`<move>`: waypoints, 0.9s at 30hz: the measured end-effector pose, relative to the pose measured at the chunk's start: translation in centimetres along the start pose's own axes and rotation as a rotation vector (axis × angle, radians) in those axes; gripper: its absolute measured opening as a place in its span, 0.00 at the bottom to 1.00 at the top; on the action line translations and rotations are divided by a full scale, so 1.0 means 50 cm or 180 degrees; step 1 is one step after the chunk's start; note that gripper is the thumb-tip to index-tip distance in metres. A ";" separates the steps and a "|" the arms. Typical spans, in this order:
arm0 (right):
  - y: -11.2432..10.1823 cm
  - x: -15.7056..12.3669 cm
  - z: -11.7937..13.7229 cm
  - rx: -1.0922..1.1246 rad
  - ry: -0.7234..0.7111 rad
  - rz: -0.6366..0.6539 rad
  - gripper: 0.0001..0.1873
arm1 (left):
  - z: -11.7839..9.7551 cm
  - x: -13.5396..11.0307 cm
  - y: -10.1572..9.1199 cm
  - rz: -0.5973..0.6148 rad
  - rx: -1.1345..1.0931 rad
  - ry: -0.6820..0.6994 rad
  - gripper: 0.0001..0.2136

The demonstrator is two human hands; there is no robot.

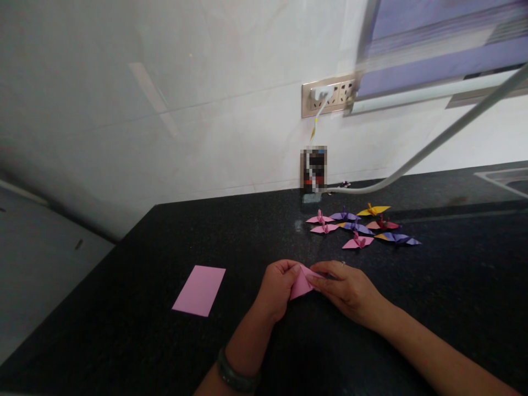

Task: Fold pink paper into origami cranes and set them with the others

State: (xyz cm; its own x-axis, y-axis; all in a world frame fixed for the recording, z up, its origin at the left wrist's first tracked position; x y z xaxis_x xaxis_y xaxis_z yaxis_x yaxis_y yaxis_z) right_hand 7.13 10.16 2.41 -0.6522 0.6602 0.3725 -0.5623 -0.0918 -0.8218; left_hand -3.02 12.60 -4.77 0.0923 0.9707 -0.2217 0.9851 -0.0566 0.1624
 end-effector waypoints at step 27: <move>0.012 0.006 0.017 0.0295 -0.0051 0.0220 0.19 | 0.011 0.001 -0.005 -0.0333 -0.0280 -0.0165 0.09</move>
State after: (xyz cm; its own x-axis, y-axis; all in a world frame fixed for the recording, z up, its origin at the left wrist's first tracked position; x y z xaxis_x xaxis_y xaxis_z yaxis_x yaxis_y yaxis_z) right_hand 6.17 9.67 2.38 -0.6987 0.6380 0.3238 -0.5599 -0.2057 -0.8026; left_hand -3.18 12.51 -5.36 -0.0006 0.9568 -0.2908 0.9734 0.0671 0.2189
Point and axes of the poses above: each hand's wrist, its own x-axis towards the middle knuckle, its own y-axis out of the palm, z = x × y, the point moved 10 cm from there along x, towards the middle knuckle
